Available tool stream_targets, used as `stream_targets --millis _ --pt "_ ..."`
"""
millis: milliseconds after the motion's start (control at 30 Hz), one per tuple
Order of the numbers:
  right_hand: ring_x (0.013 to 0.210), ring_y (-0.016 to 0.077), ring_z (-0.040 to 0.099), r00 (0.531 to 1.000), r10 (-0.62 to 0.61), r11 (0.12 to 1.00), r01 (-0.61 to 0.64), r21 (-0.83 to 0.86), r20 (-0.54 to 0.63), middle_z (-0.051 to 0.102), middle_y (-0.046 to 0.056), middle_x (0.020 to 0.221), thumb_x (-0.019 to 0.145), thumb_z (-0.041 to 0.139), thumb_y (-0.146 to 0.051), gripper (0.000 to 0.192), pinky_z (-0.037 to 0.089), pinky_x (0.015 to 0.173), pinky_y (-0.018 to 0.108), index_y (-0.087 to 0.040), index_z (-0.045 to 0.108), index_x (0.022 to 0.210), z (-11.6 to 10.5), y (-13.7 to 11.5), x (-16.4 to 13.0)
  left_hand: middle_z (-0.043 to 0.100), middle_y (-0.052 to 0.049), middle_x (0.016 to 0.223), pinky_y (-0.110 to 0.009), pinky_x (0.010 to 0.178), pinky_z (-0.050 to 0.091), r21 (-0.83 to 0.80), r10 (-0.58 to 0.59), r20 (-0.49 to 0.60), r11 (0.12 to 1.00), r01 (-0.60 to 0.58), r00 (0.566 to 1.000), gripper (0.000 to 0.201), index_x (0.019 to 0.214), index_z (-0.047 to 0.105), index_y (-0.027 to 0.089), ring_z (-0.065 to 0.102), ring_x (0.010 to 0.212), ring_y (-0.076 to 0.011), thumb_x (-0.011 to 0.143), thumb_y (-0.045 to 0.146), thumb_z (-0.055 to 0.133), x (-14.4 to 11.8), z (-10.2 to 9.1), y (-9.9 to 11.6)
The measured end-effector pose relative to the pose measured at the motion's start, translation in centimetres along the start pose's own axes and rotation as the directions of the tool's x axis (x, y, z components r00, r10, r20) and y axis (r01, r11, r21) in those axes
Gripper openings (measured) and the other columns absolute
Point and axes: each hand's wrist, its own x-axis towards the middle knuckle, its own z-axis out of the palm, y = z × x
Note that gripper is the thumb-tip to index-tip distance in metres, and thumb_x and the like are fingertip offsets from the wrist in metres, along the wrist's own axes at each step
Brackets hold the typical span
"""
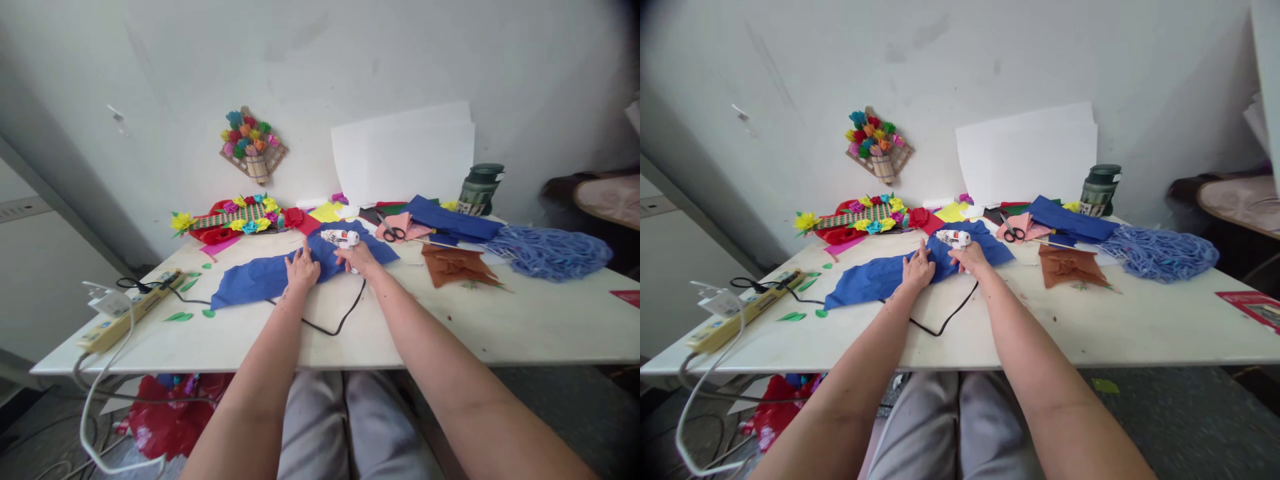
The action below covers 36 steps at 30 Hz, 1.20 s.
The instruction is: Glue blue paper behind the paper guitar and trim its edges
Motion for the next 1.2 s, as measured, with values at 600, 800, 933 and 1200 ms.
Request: stream_targets --millis 600,800,933,1200 --pt "0.028 0.0079 0.042 0.999 0.031 0.999 -0.031 -0.016 -0.009 0.062 0.001 0.049 0.067 0.06 -0.022 0.01 0.033 0.031 0.021 -0.013 0.058 0.061 0.2 -0.7 -0.5 0.055 -0.009 0.129 -0.047 0.112 0.004 0.159 0.08 -0.051 0.985 -0.071 0.996 0.074 0.147 0.007 0.014 0.029 0.133 -0.0208 0.08 0.026 0.036 0.1 0.1 0.0" --pt "0.027 0.0085 0.043 1.0 0.028 1.0 -0.028 -0.01 -0.005 0.061 0.001 0.049 0.066 0.061 -0.022 0.01 0.033 0.031 0.021 -0.013 0.059 0.063 0.2 -0.3 -0.3 0.056 -0.009 0.127 -0.046 0.112 0.005 0.233 0.168 -0.095 0.962 -0.142 0.981 0.072 0.147 0.006 0.017 0.034 0.13 -0.0224 0.082 0.025 0.035 0.0 0.3 0.1" --pt "0.028 0.0083 0.043 1.0 0.023 1.0 -0.023 -0.017 -0.003 0.061 0.002 0.049 0.066 0.061 -0.023 0.011 0.033 0.031 0.021 -0.013 0.059 0.062 0.2 -0.2 -0.3 0.055 -0.007 0.128 -0.046 0.112 0.003 0.171 0.123 -0.076 0.979 -0.109 0.99 0.073 0.147 0.006 0.018 0.031 0.132 -0.021 0.081 0.025 0.036 0.0 0.2 0.0" --pt "0.028 0.0088 0.045 1.0 0.006 1.0 -0.007 -0.021 -0.003 0.063 0.003 0.051 0.066 0.061 -0.025 0.013 0.034 0.032 0.021 -0.013 0.06 0.061 0.0 -0.1 -0.2 0.05 -0.004 0.135 -0.045 0.113 0.003 -0.189 -0.055 0.023 0.98 0.058 0.998 0.077 0.144 -0.014 0.016 0.029 0.134 -0.014 0.083 0.024 0.032 0.9 0.4 -1.2"
